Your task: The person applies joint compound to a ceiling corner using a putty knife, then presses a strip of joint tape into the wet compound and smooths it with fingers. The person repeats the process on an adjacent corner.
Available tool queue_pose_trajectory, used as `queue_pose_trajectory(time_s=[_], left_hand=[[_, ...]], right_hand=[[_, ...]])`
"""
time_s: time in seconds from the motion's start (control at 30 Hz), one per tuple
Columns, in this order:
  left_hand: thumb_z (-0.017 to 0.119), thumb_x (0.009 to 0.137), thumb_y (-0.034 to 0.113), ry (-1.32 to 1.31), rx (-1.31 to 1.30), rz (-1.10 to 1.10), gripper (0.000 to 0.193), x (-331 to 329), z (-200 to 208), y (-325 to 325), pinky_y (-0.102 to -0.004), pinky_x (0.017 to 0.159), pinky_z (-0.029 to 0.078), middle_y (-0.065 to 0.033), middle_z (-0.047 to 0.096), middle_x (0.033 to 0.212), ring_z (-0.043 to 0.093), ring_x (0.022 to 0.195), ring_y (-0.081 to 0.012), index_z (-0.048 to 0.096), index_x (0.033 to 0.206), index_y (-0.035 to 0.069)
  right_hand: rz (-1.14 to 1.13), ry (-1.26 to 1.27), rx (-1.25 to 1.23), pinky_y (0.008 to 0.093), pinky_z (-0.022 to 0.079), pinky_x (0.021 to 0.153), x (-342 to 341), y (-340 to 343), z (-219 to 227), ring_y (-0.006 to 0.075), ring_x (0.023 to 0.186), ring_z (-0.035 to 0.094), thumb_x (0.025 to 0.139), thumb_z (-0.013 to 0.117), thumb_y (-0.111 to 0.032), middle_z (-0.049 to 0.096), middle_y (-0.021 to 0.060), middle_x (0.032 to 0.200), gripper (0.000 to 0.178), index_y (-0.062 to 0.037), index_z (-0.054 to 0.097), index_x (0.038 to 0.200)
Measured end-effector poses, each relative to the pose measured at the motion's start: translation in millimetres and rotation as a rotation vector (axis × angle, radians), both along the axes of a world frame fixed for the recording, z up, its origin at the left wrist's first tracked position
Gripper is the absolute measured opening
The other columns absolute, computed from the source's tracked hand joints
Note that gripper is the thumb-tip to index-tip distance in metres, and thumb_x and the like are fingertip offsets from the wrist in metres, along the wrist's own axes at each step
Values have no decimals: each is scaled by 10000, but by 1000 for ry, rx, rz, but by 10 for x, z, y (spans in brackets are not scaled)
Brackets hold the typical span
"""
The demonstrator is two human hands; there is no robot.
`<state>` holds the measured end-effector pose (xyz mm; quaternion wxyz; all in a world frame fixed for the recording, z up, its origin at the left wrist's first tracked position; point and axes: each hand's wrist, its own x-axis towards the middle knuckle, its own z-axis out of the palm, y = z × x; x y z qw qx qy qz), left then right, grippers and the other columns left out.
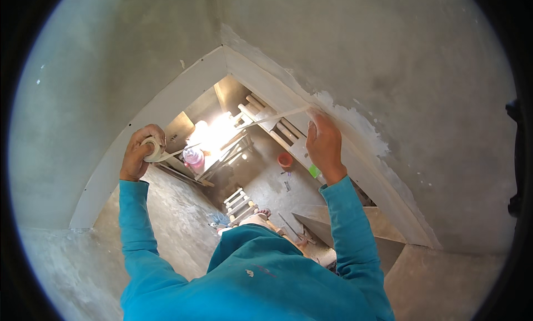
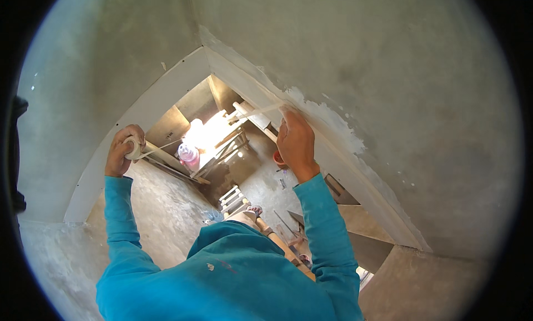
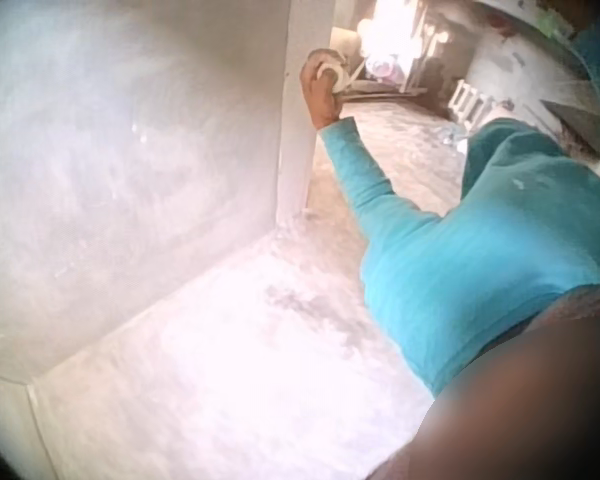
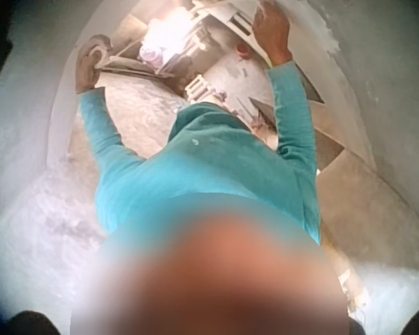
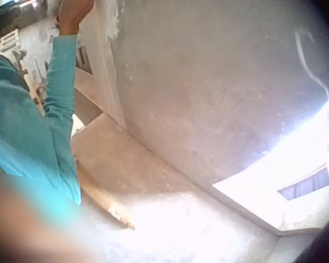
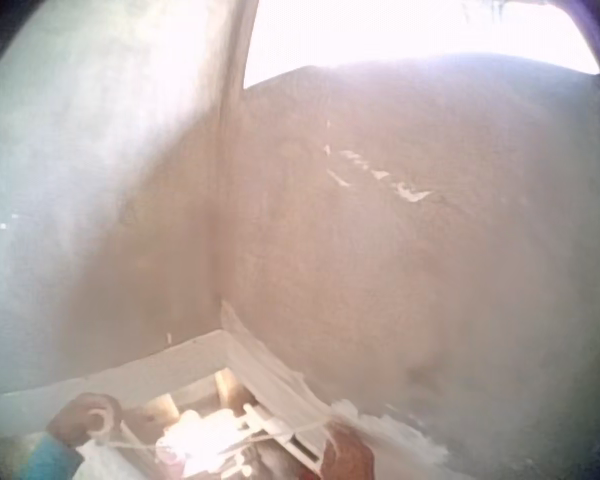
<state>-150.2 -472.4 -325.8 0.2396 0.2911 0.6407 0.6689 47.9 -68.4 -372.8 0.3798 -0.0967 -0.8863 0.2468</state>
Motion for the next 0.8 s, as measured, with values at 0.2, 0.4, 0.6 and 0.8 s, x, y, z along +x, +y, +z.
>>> queue_pose_trajectory(time_s=[0.2,0.4,0.6,0.8], left_hand=[[572,810,84,179,-195,-28,142,-10,-47,-23,-301,546,434,-66,601,793,569,699,-162,667,742,2],[797,743,116,615,-662,46,187,169,71,40,-367,655,474,-118,629,769,615,716,-249,667,731,-19],[854,741,129,960,-736,120,215,17,79,211,-378,678,496,-155,662,815,626,731,-295,692,765,-10],[802,778,60,678,-555,203,108,-421,-39,303,-342,704,474,-77,688,854,625,776,-188,719,809,-2]], right_hand=[[-13,-61,-18,442,524,970,5,10,3,404,1115,667,954,579,-19,701,234,1197,262,22,690,1188],[-27,-56,-20,442,525,971,-2,10,-17,408,1113,668,949,581,-18,705,241,1180,261,28,692,1182],[-25,-20,23,439,527,974,-13,18,-19,409,1106,671,952,580,-18,706,240,1174,265,26,695,1186],[-23,-72,-17,436,529,971,-8,25,3,405,1107,672,949,581,-14,708,235,1172,256,23,698,1174]])
